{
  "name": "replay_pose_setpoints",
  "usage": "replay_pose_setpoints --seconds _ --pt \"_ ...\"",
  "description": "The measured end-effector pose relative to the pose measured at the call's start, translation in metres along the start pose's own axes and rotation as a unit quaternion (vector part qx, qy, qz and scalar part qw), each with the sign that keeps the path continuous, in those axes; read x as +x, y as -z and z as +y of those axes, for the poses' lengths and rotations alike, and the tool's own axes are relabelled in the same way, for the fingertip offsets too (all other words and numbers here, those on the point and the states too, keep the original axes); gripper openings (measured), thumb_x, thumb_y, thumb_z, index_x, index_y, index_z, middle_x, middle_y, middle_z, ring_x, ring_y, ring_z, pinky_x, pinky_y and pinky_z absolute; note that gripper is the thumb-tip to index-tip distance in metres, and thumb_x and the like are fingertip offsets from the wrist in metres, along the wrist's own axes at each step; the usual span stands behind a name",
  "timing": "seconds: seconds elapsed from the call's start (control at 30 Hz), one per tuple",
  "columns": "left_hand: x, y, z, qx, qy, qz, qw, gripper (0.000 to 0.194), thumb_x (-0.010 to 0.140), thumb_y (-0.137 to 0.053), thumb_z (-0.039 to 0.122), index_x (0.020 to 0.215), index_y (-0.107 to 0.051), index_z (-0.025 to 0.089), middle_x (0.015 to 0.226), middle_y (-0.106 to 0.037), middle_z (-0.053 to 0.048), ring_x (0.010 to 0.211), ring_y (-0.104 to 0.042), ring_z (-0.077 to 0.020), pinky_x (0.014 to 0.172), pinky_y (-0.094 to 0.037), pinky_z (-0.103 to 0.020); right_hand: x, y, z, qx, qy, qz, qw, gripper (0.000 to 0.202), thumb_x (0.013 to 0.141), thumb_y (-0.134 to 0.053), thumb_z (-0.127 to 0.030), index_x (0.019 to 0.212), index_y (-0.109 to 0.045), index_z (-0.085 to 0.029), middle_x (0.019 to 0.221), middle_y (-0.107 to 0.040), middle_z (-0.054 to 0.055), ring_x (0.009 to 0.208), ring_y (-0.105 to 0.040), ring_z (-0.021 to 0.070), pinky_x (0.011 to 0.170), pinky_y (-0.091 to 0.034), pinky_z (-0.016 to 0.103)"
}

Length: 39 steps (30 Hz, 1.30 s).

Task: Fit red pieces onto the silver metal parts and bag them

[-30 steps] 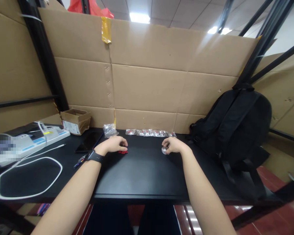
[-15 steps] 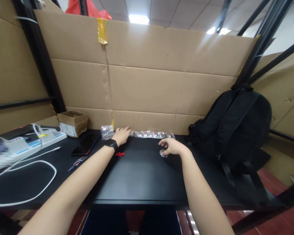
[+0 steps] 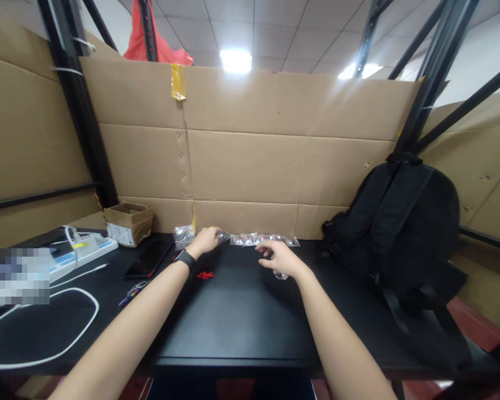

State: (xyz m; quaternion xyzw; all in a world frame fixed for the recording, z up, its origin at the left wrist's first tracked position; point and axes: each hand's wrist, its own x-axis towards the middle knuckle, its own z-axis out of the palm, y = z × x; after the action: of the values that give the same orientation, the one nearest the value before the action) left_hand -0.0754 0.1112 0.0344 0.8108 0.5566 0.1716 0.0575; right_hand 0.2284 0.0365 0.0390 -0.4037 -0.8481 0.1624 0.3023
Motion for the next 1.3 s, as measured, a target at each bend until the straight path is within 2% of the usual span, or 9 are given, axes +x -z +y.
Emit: replay_pose_setpoints --seconds 0.1,0.2,0.27,0.47,0.63,0.73,1.0,1.17,1.3 --pt "-0.015 0.005 0.026 -0.228 -0.006 0.062 0.972 0.036 0.093 -0.054 0.036 0.119 -0.068 0.016 0.121 -0.071 -0.015 0.112 -0.066 -0.0281 0.096 -0.049 -0.038 0.008 -0.018 -0.017 0.032 0.037 0.092 0.995 0.041 0.081 -0.068 -0.02 0.122 -0.064 -0.021 0.112 -0.066 0.009 0.085 -0.063 0.0173 0.071 -0.053 0.029" --pt "-0.035 -0.002 0.056 -0.448 -0.059 0.023 0.892 0.042 0.083 -0.07 0.042 0.112 -0.071 0.012 0.113 -0.074 -0.015 0.102 -0.069 -0.0262 0.092 -0.052 -0.037 0.013 -0.029 -0.029 0.067 0.037 0.138 0.988 0.039 0.089 -0.061 -0.025 0.128 -0.061 -0.022 0.121 -0.062 0.011 0.093 -0.062 0.0193 0.066 -0.052 0.027" --pt "-0.048 -0.009 0.071 -0.508 -0.054 0.016 0.86 0.046 0.076 -0.077 0.044 0.108 -0.072 0.011 0.11 -0.074 -0.015 0.098 -0.07 -0.0255 0.088 -0.053 -0.037 0.013 -0.031 -0.032 0.085 0.034 0.146 0.985 0.035 0.092 -0.057 -0.027 0.126 -0.063 -0.022 0.12 -0.063 0.011 0.093 -0.063 0.0194 0.065 -0.051 0.027" --pt "-0.064 -0.021 0.08 -0.55 -0.037 -0.019 0.834 0.048 0.072 -0.081 0.044 0.106 -0.073 0.012 0.107 -0.074 -0.014 0.096 -0.069 -0.0233 0.084 -0.052 -0.032 0.012 -0.028 -0.029 0.1 0.034 0.15 0.983 0.019 0.089 -0.063 -0.033 0.098 -0.073 -0.02 0.099 -0.07 0.007 0.079 -0.062 0.0175 0.062 -0.046 0.027" --pt "-0.065 -0.018 0.083 -0.544 0.004 -0.029 0.839 0.052 0.08 -0.07 0.057 0.104 -0.073 0.011 0.088 -0.073 -0.009 0.066 -0.06 -0.0132 0.056 -0.039 -0.023 0.012 -0.027 -0.027 0.111 0.016 0.153 0.982 0.018 0.087 -0.065 -0.036 0.091 -0.072 -0.019 0.096 -0.07 0.007 0.085 -0.063 0.0191 0.069 -0.048 0.029" --pt "-0.062 -0.02 0.079 -0.549 0.011 -0.029 0.835 0.054 0.081 -0.067 0.06 0.101 -0.073 0.011 0.08 -0.07 -0.007 0.058 -0.054 -0.0105 0.052 -0.033 -0.022 0.011 -0.019 -0.027 0.136 0.025 0.135 0.981 0.018 0.085 -0.066 -0.036 0.09 -0.071 -0.02 0.103 -0.068 0.007 0.093 -0.063 0.0203 0.072 -0.049 0.029" --pt "-0.052 -0.026 0.06 -0.541 0.003 0.042 0.84 0.05 0.082 -0.066 0.058 0.099 -0.073 0.012 0.083 -0.072 -0.006 0.066 -0.058 -0.0135 0.058 -0.039 -0.023 0.005 -0.003 -0.014 0.093 0.022 0.048 0.994 0.018 0.084 -0.064 -0.028 0.074 -0.076 -0.019 0.112 -0.065 0.008 0.103 -0.062 0.0222 0.081 -0.049 0.032" --pt "-0.053 -0.02 0.064 -0.534 -0.005 0.105 0.839 0.049 0.086 -0.063 0.055 0.107 -0.074 0.013 0.096 -0.075 -0.008 0.082 -0.064 -0.0184 0.071 -0.047 -0.026 0.011 -0.027 -0.012 0.108 0.003 0.076 0.991 0.019 0.084 -0.067 -0.032 0.095 -0.079 -0.023 0.116 -0.067 0.009 0.103 -0.063 0.0218 0.072 -0.049 0.03" --pt "-0.054 -0.017 0.063 -0.508 0.011 0.174 0.844 0.05 0.086 -0.062 0.054 0.11 -0.074 0.012 0.104 -0.076 -0.01 0.096 -0.065 -0.0237 0.082 -0.049 -0.03 0.015 -0.038 -0.012 0.16 -0.016 0.118 0.98 0.019 0.082 -0.068 -0.033 0.094 -0.078 -0.021 0.115 -0.069 0.009 0.104 -0.064 0.0227 0.078 -0.051 0.032"
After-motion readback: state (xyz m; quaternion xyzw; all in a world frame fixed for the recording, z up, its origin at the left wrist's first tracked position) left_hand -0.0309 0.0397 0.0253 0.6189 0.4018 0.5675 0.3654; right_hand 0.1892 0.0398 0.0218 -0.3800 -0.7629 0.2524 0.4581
